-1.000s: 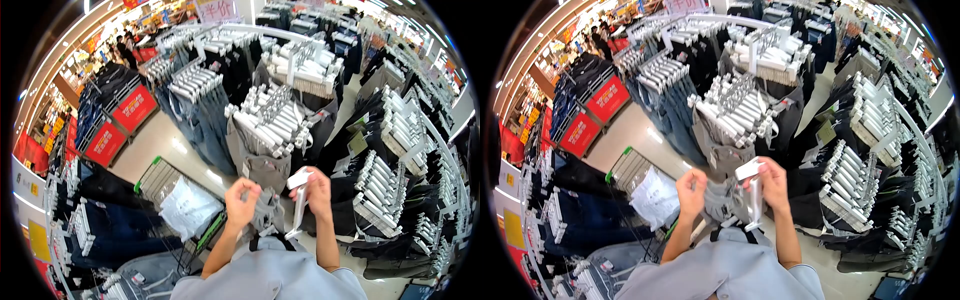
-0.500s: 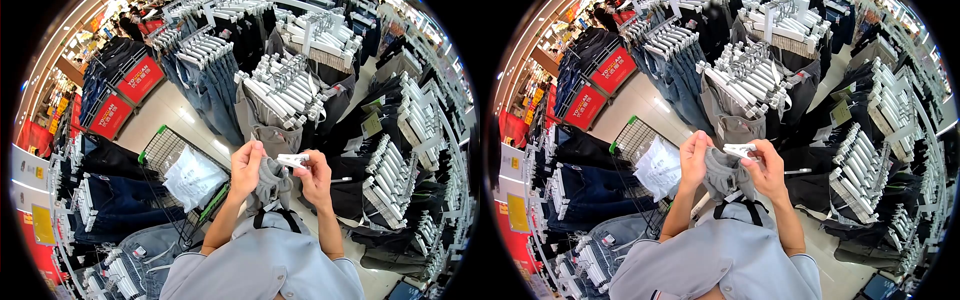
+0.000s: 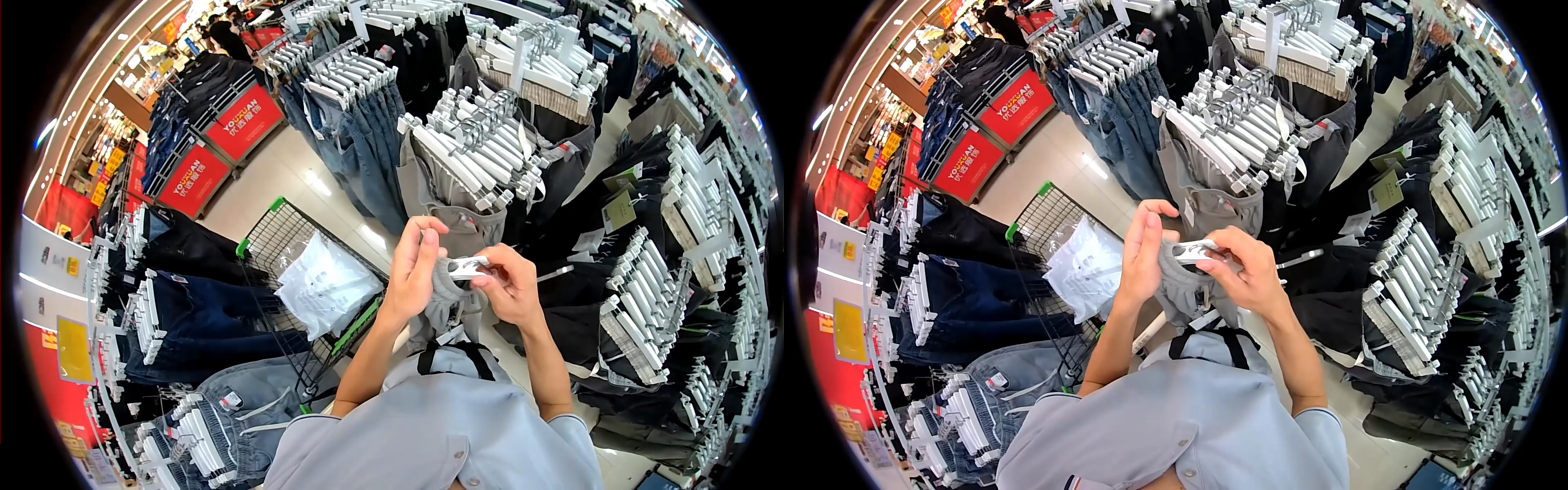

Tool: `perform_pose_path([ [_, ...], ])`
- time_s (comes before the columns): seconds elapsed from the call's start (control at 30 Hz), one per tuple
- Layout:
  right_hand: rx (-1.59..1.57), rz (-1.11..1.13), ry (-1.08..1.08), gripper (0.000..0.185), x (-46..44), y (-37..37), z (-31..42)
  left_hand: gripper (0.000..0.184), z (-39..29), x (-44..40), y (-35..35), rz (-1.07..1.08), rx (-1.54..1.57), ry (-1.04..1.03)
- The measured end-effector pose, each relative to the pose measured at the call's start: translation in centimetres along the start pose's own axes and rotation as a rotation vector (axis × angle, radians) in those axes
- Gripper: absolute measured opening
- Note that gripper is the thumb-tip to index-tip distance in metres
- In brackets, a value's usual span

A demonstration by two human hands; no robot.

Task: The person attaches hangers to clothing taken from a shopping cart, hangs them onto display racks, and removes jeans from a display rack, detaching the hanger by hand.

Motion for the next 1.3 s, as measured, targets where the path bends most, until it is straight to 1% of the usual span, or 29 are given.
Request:
perform_pose_path([
  [0.03,0.064,0.06,-0.001,0.028,-0.3,-0.2,0.3,0.041,-0.3,0.1,-0.1,0.004,-0.006,0.002],
  [0.1,0.07,0.039,0.035,0.028,-1.1,-0.2,0.8,0.045,-1.3,0.0,-0.2,-0.01,-0.27,-0.082],
  [0.17,0.078,0.092,0.094,0.028,-1.6,-0.3,1.3,0.048,-0.4,0.0,-0.1,0.055,-0.314,-0.103],
  [0.23,0.056,0.046,0.077,0.026,-1.7,-0.4,1.1,0.051,-0.3,0.4,0.1,0.136,-0.355,-0.117],
  [0.3,-0.111,0.115,-0.118,0.027,-1.9,-0.5,0.1,0.043,-0.9,0.8,0.0,0.258,-0.443,-0.195],
  [0.33,-0.09,0.111,-0.018,0.027,-2.1,-0.3,0.1,0.03,-2.4,1.1,-1.1,0.244,-0.497,-0.171],
  [0.37,-0.06,0.148,0.015,0.029,-2.3,-0.1,0.0,0.03,-2.5,1.2,-1.6,0.273,-0.497,-0.166],
  [0.43,0.012,0.188,0.078,0.029,-3.0,0.5,0.4,0.023,-2.4,1.4,-1.3,0.179,-0.577,-0.092],
  [0.5,0.024,0.152,0.103,0.029,-2.9,1.2,1.3,0.022,-2.4,1.8,-1.3,0.17,-0.63,-0.046],
  [0.57,-0.083,0.068,0.129,0.025,-2.4,2.3,1.6,0.021,-2.8,2.1,-1.0,0.094,-0.635,-0.193],
  [0.6,-0.198,0.049,0.137,0.021,-1.7,3.0,1.1,0.021,-2.6,2.3,-0.7,0.09,-0.641,-0.192],
  [0.63,-0.297,0.078,0.114,0.016,-0.6,3.9,0.1,0.024,-2.7,2.4,0.1,-0.003,-0.619,-0.219],
  [0.67,-0.397,0.237,0.047,0.016,0.7,4.7,-0.8,0.027,-2.8,2.5,0.8,-0.098,-0.594,-0.248],
  [0.7,-0.494,0.398,-0.022,0.017,1.9,5.2,-1.4,0.027,-2.7,2.5,1.2,-0.108,-0.597,-0.253],
  [0.77,-0.455,0.663,-0.226,0.02,3.1,4.9,-1.6,0.036,-2.9,2.7,2.6,-0.239,-0.48,-0.281],
  [0.8,-0.354,0.617,-0.198,0.019,2.8,4.3,-1.1,0.047,-3.1,2.6,2.8,-0.233,-0.444,-0.297],
  [0.83,-0.234,0.592,-0.154,0.026,2.6,3.5,-2.4,0.047,-3.0,2.6,2.7,-0.225,-0.445,-0.298],
  [0.9,0.12,0.275,-0.128,0.04,2.3,2.0,-4.3,0.055,-3.2,2.9,2.5,-0.229,-0.374,-0.367],
  [0.93,0.066,0.259,-0.051,0.043,1.9,0.8,-5.1,0.06,-2.8,3.0,2.8,-0.23,-0.356,-0.382],
  [0.97,0.013,0.243,0.03,0.047,1.2,-0.1,-5.4,0.06,-2.8,3.1,2.7,-0.218,-0.357,-0.387],
  [1.0,-0.03,0.195,0.004,0.045,0.9,-0.6,-4.9,0.062,-2.9,3.2,2.8,-0.205,-0.352,-0.387],
  [1.03,0.071,0.168,0.056,0.046,0.5,-0.9,-4.7,0.063,-3.0,3.2,2.8,-0.196,-0.347,-0.386],
  [1.1,0.158,0.203,-0.056,0.043,0.1,-0.9,-4.9,0.067,-3.7,3.3,2.8,-0.201,-0.393,-0.395],
  [1.13,0.157,0.207,-0.054,0.043,-0.3,-1.0,-5.0,0.067,-4.0,3.3,2.7,-0.224,-0.381,-0.398],
  [1.2,0.133,0.141,0.164,0.029,-1.0,-0.8,-3.9,0.068,-4.4,3.7,2.9,-0.255,-0.368,-0.401],
  [1.23,0.133,0.147,0.165,0.029,-0.9,-0.9,-3.9,0.069,-4.6,3.9,3.0,-0.258,-0.406,-0.402],
  [1.3,-0.057,0.323,-0.088,0.021,0.1,-1.2,-5.1,0.07,-4.7,4.2,3.4,-0.274,-0.442,-0.403],
])
Point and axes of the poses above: each hand's wrist, its own x-axis away from the middle knuckle, its own y-axis out of the back of the hand, z = x × y, the point moved 5 cm from there along -x, towards the middle knuckle, and after that the axes turned 3 degrees about -x, right-handed, at the moved point
